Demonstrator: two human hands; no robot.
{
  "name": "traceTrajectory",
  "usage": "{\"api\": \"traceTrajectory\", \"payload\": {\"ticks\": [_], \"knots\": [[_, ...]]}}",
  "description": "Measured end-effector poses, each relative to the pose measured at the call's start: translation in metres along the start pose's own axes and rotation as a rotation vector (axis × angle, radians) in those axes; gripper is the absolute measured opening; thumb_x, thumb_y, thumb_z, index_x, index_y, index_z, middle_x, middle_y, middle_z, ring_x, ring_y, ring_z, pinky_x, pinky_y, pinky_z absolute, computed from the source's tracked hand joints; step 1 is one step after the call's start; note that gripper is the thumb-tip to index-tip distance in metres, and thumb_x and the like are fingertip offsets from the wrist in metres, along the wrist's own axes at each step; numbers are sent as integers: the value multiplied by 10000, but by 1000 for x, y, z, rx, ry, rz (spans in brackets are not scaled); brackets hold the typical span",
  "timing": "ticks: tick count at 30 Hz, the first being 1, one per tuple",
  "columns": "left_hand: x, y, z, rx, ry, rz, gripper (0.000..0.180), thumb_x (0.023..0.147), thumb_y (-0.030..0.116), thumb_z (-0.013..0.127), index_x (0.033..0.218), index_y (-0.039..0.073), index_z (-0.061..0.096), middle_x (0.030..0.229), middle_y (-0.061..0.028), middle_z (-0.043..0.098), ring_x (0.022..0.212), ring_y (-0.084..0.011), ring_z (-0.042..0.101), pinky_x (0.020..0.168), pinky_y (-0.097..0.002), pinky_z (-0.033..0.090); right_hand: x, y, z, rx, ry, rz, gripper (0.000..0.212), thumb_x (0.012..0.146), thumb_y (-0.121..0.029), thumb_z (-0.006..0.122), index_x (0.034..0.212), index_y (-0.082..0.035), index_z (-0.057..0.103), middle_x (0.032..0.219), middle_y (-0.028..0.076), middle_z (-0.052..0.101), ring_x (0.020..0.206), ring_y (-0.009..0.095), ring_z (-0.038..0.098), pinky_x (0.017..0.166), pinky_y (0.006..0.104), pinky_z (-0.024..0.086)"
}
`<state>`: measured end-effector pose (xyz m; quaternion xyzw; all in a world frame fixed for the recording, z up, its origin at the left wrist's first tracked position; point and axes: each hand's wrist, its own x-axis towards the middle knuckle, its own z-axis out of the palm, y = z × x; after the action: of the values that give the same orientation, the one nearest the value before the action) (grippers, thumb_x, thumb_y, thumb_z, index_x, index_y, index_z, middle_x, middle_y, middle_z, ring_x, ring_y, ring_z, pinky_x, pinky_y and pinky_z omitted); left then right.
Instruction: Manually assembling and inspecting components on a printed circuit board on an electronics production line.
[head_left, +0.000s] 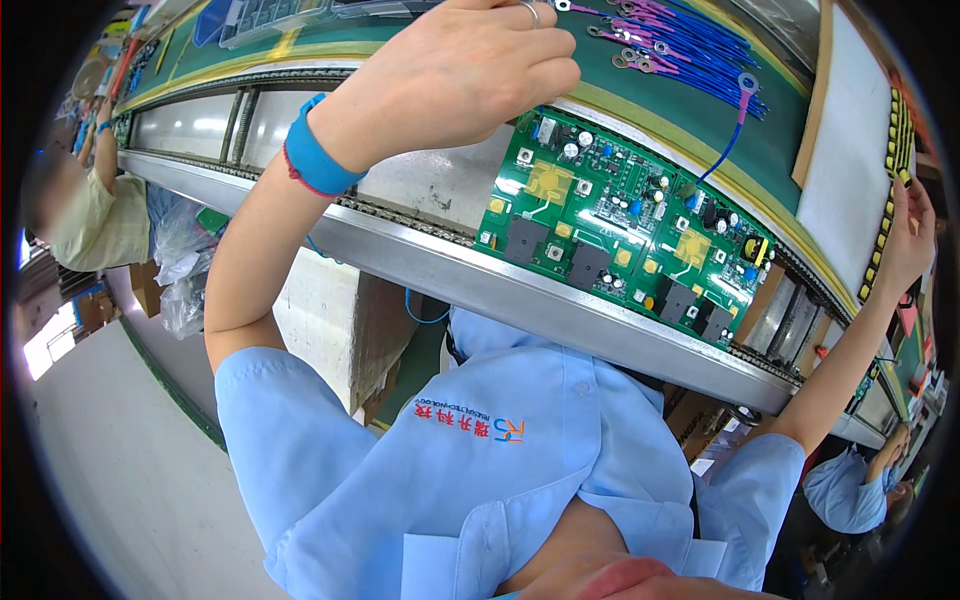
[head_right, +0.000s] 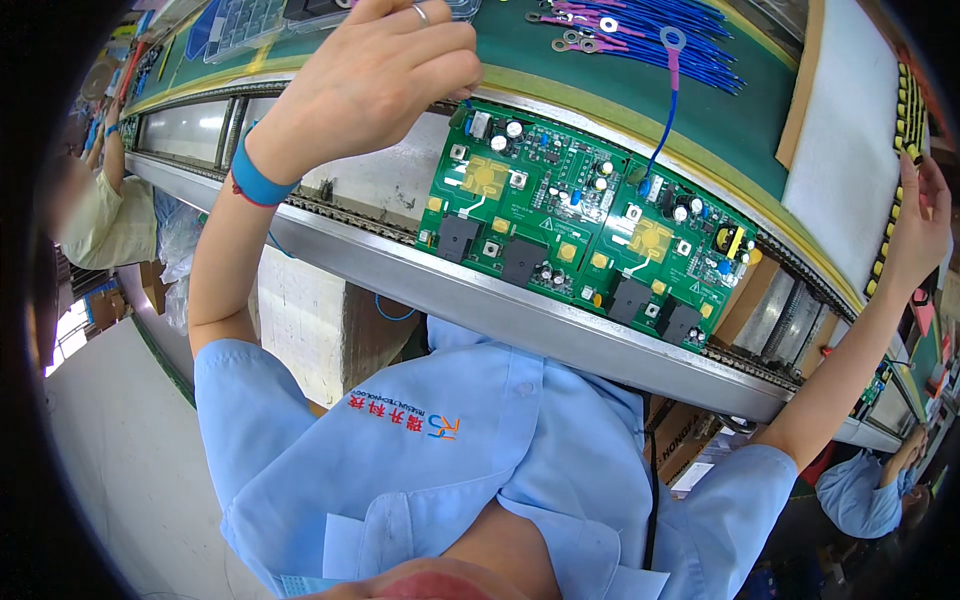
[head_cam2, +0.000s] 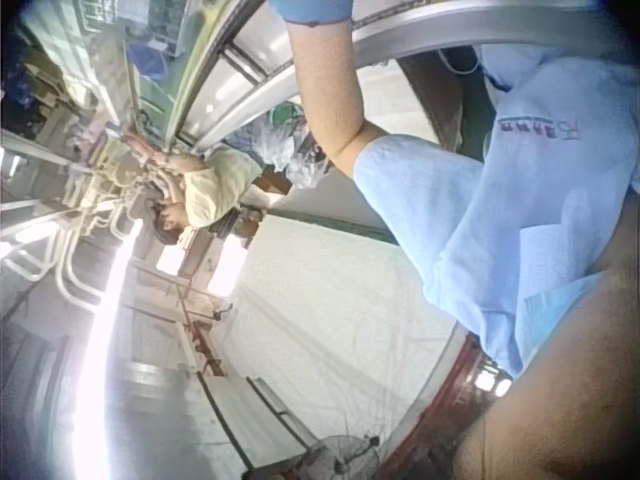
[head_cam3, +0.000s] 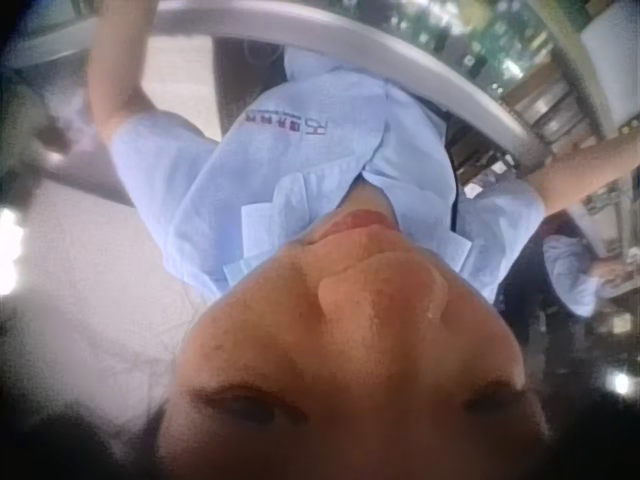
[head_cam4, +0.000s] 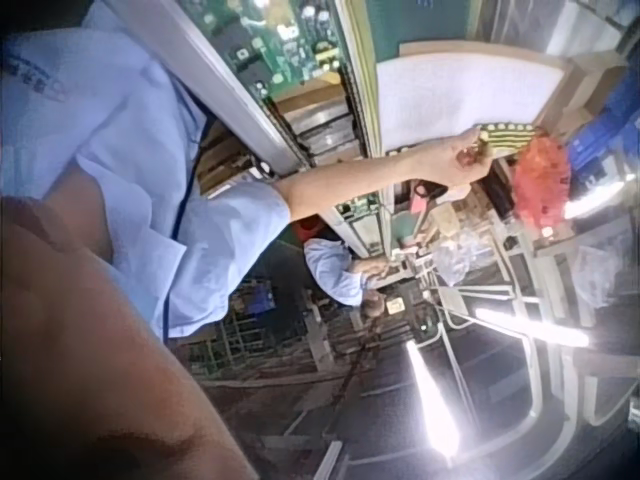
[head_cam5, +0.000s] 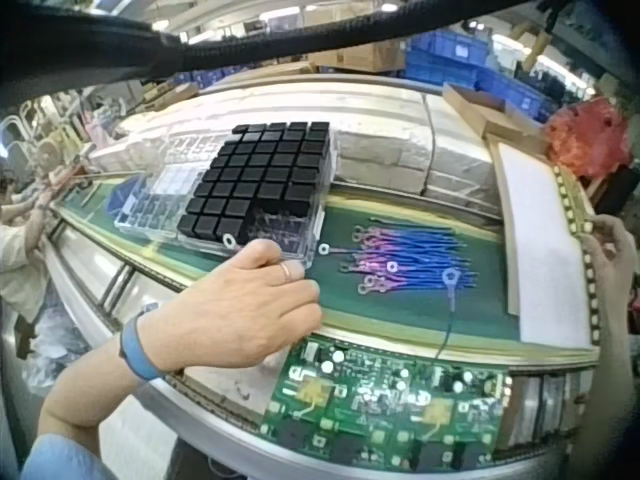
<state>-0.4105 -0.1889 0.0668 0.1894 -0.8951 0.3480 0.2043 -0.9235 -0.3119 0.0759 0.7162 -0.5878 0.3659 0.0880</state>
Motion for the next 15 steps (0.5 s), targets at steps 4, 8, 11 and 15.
{"api": "traceTrajectory", "payload": {"ticks": [4,8,11,15], "knots": [[12,10,-12,-188,-240,-81,86,807,127,545,768,93,477,737,-45,438,750,-195,477,765,-320,359,-7,-26,-7,100,-47,-68,294,920,-191,678,1171,-41,651,990,19,657,879,76,610,802,207,485],[13,6,-5,216,-72,138,93,802,132,548,756,95,477,731,-42,439,753,-188,485,768,-311,368,-14,-47,-15,228,-131,-99,298,931,-137,657,1202,-19,618,1045,46,634,912,98,605,824,227,485],[23,18,-22,-325,-412,-158,92,798,136,552,757,97,479,737,-41,446,763,-187,495,778,-306,373,-24,-73,-25,253,-169,-176,292,921,-78,655,1202,-12,608,1079,65,629,951,120,604,848,244,484],[26,19,-27,-360,-400,-138,65,810,132,548,781,96,501,740,-36,454,766,-189,496,792,-314,380,-49,-157,-31,370,-267,-373,258,860,-67,703,1107,-19,648,1072,76,657,906,149,612,809,274,491]]}}
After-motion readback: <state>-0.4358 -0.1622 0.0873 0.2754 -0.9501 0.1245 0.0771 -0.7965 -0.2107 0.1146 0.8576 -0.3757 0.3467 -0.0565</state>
